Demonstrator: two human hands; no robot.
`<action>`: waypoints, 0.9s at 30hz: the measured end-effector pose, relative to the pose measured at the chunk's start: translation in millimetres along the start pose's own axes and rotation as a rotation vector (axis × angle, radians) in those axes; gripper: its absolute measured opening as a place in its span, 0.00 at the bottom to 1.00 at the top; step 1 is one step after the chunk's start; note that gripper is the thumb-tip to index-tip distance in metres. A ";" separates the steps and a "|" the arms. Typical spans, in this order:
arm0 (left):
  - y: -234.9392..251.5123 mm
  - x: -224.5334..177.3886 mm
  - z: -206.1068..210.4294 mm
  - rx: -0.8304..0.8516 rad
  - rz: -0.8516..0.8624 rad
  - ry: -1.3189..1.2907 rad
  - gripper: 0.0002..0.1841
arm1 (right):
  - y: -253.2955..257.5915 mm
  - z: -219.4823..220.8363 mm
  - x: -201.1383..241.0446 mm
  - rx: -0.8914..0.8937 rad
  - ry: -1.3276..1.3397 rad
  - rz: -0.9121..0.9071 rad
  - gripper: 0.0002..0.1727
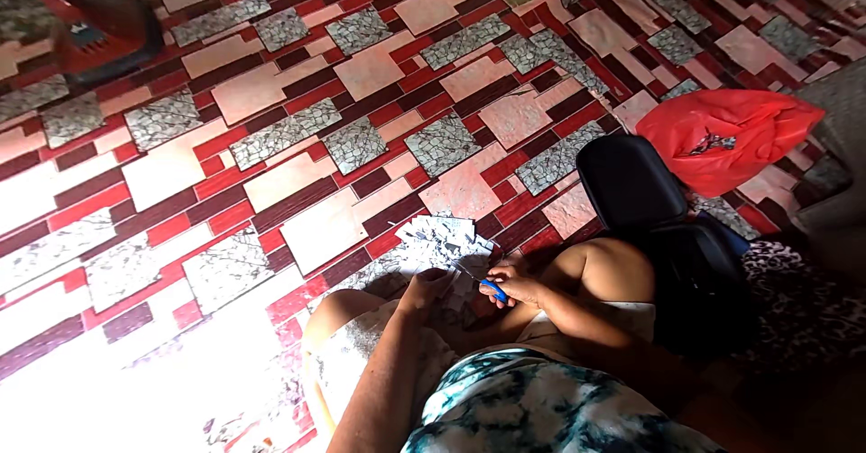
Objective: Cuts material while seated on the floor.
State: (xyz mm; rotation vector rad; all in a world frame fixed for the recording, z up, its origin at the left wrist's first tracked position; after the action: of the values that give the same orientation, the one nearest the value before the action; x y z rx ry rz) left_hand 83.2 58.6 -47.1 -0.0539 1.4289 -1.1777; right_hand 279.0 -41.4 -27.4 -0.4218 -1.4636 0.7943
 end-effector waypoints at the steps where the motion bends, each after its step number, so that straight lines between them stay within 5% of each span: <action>1: 0.0 0.0 0.2 -0.005 -0.001 0.003 0.06 | 0.6 0.4 -0.9 0.013 0.009 0.015 0.16; 13: 3.1 1.7 -0.7 0.039 0.014 0.007 0.06 | 3.5 1.0 -2.9 0.024 -0.064 -0.121 0.12; 27: 2.5 0.9 1.0 0.025 0.020 -0.004 0.04 | 3.6 2.5 -3.3 0.065 -0.021 -0.003 0.15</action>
State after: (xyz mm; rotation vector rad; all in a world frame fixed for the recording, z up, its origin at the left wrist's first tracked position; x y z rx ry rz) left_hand 85.2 58.6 -49.1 -0.0247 1.4076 -1.1782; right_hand 276.1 -41.8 -32.0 -0.3628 -1.4538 0.8433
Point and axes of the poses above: each hand's wrist, its own y-axis towards the middle knuckle, its own z-axis out of the palm, x = y × z, the point moved 3 cm from there along y, towards the middle knuckle, and after that the axes turned 8 degrees about x, right-handed, at the moved point
